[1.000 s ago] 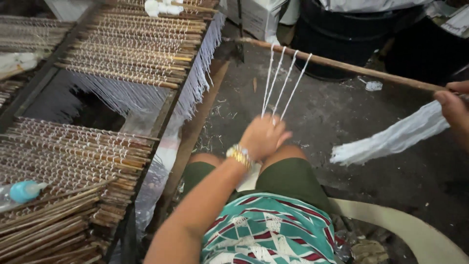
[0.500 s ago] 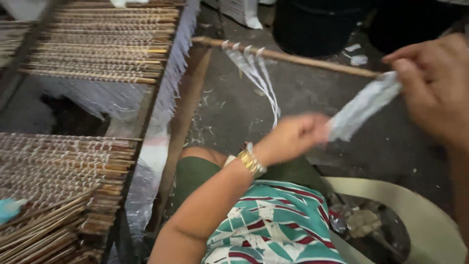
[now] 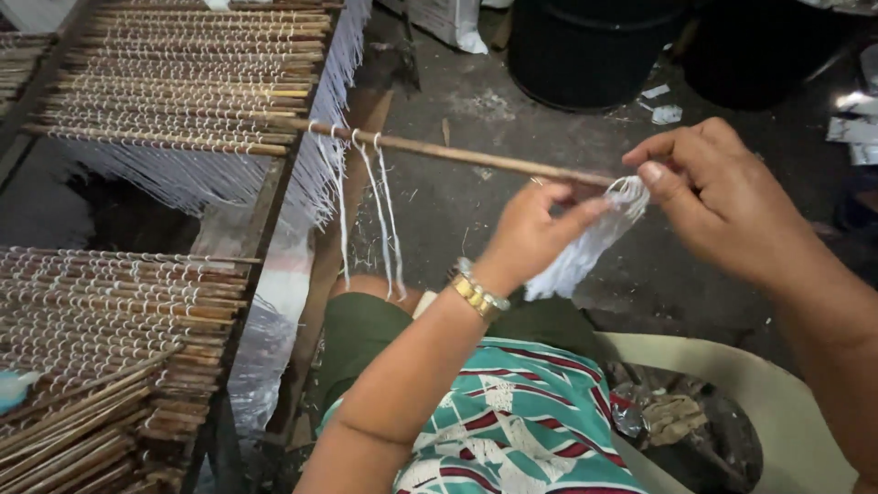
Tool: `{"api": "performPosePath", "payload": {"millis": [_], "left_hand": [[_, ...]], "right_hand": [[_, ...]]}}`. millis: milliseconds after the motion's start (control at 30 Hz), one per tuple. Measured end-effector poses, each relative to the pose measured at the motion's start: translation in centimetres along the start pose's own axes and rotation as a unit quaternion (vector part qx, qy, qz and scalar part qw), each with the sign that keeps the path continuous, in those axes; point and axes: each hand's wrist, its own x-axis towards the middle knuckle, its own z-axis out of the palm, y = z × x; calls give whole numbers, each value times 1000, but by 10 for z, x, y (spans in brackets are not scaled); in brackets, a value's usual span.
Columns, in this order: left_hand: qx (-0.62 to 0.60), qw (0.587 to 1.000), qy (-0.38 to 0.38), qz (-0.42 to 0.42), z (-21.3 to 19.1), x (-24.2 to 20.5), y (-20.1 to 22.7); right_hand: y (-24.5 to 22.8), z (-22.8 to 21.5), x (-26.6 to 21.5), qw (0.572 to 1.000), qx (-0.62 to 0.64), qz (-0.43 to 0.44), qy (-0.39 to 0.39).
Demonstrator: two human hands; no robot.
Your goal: Attaching cotton wicks to a wooden rod in preparation for wax dipping in a candle workshop.
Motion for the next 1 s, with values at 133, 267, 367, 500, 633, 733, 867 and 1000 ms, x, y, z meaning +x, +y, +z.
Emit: {"api": "performPosePath", "payload": {"millis": [133,267,367,500,633,733,867,1000], "left_hand": [[-144,987,72,26,3,-12,-24],[-162,983,66,-62,9,-14,-7],[45,985,-1,169,13,-12,-12],[-166,982,82,15,10,-14,-12],[12,1000,17,1,16,-14,-6],[68,995,65,26,9,-12,-17],[-229,966,118,24,7,-18,-10],[-56,996,73,11,10,-23,3]], "right_hand": [[-1,3,-2,999,-34,28,21],[-2,3,-3,999,-16,-7,39],[-5,4,-4,999,-14,-2,31],[-7,1,-6,998,-30,21,43],[-10,7,-4,999,-19,16,29],[-9,7,-5,999,-26,24,22],[-7,7,-7,999,-28,16,30],[-10,11,-4,999,-14,14,30]]}}
